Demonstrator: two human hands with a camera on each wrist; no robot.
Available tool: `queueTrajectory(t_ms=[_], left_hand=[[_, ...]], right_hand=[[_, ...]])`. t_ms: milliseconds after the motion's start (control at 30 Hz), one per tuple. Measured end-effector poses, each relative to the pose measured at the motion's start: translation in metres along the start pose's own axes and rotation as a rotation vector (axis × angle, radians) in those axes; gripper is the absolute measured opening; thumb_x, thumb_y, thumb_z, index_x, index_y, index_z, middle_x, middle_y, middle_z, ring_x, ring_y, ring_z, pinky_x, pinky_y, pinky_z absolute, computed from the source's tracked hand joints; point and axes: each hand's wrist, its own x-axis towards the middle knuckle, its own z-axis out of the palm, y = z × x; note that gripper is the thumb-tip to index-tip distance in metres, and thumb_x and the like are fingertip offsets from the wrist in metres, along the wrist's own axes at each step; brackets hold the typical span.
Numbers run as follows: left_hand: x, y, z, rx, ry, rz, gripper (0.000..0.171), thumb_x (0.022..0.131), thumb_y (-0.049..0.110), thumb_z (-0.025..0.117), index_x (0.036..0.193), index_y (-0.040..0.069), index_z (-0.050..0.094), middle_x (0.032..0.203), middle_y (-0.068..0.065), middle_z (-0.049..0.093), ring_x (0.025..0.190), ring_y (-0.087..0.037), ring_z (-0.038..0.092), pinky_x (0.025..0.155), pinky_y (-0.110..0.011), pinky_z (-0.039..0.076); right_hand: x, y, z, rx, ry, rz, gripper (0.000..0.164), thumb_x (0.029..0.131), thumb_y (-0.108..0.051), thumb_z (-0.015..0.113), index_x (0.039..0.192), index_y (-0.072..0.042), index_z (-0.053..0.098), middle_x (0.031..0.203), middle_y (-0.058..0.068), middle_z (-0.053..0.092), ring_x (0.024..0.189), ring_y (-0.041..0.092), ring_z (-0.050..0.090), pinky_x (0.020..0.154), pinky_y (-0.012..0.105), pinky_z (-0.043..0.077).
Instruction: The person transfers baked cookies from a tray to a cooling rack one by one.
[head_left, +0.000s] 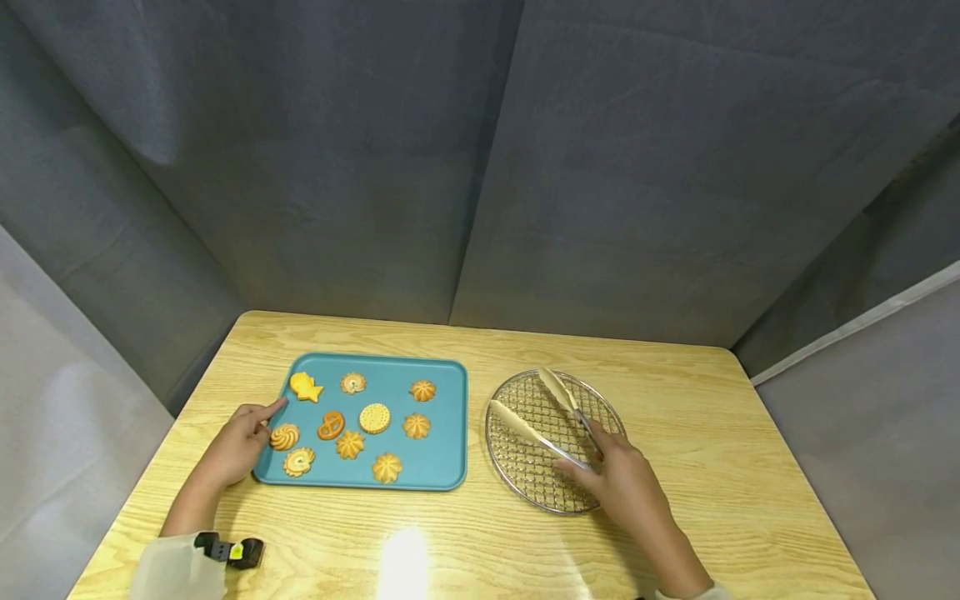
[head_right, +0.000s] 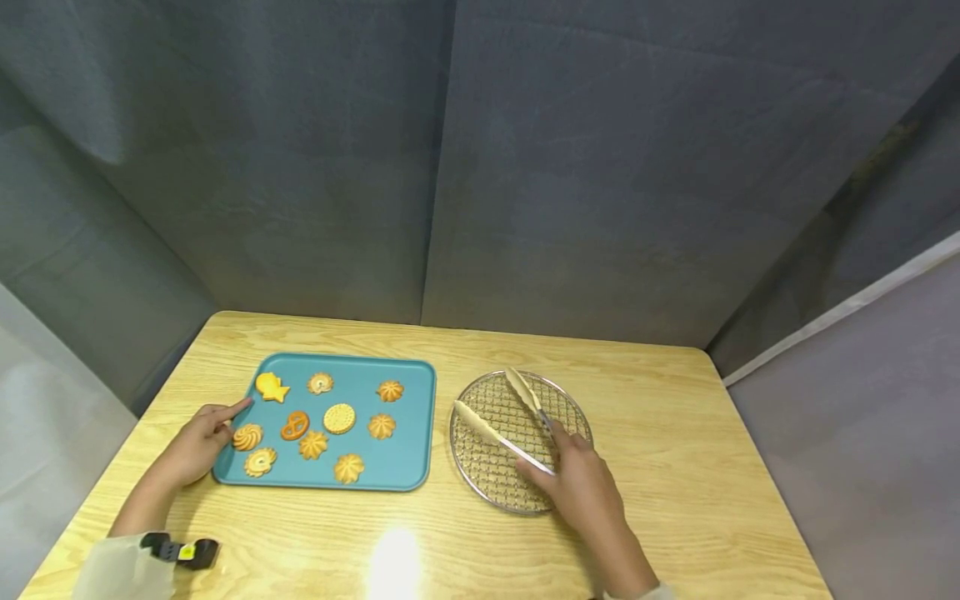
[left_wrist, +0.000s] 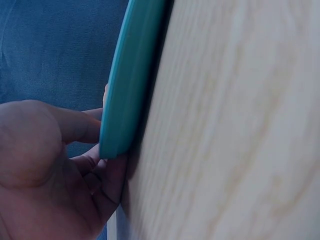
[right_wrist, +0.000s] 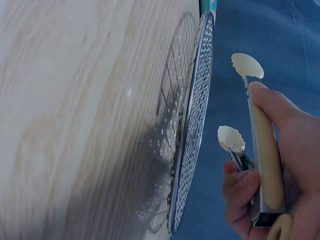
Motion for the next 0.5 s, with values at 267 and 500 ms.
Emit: queueTrajectory(t_ms=[267, 500], left_hand=[[-0.001, 0.003, 0.000, 0.002, 0.001, -0.012, 0.050, 0.105, -0.005, 0.039, 0.155, -0.006, 0.040, 0.126, -0.027, 0.046, 0.099, -0.031, 0.052, 0.080, -0.041, 0.043], [0.000, 0.001, 0.001, 0.001, 0.007, -0.003, 0.050, 0.104, -0.005, 0.039, 0.154, -0.006, 0.040, 0.125, -0.027, 0.046, 0.097, -0.030, 0.052, 0.078, -0.040, 0.043]], right_hand=[[0.001, -0.010, 0.009, 0.010, 0.015, -0.040, 0.093, 0.086, -0.056, 0.078, 0.154, -0.002, 0.046, 0.105, 0.016, 0.069, 0.098, 0.036, 0.066, 0.079, 0.053, 0.055], [0.002, -0.017, 0.015, 0.016, 0.011, -0.041, 0.091, 0.084, -0.054, 0.081, 0.155, -0.007, 0.047, 0.109, 0.017, 0.069, 0.092, 0.032, 0.067, 0.077, 0.049, 0.057]])
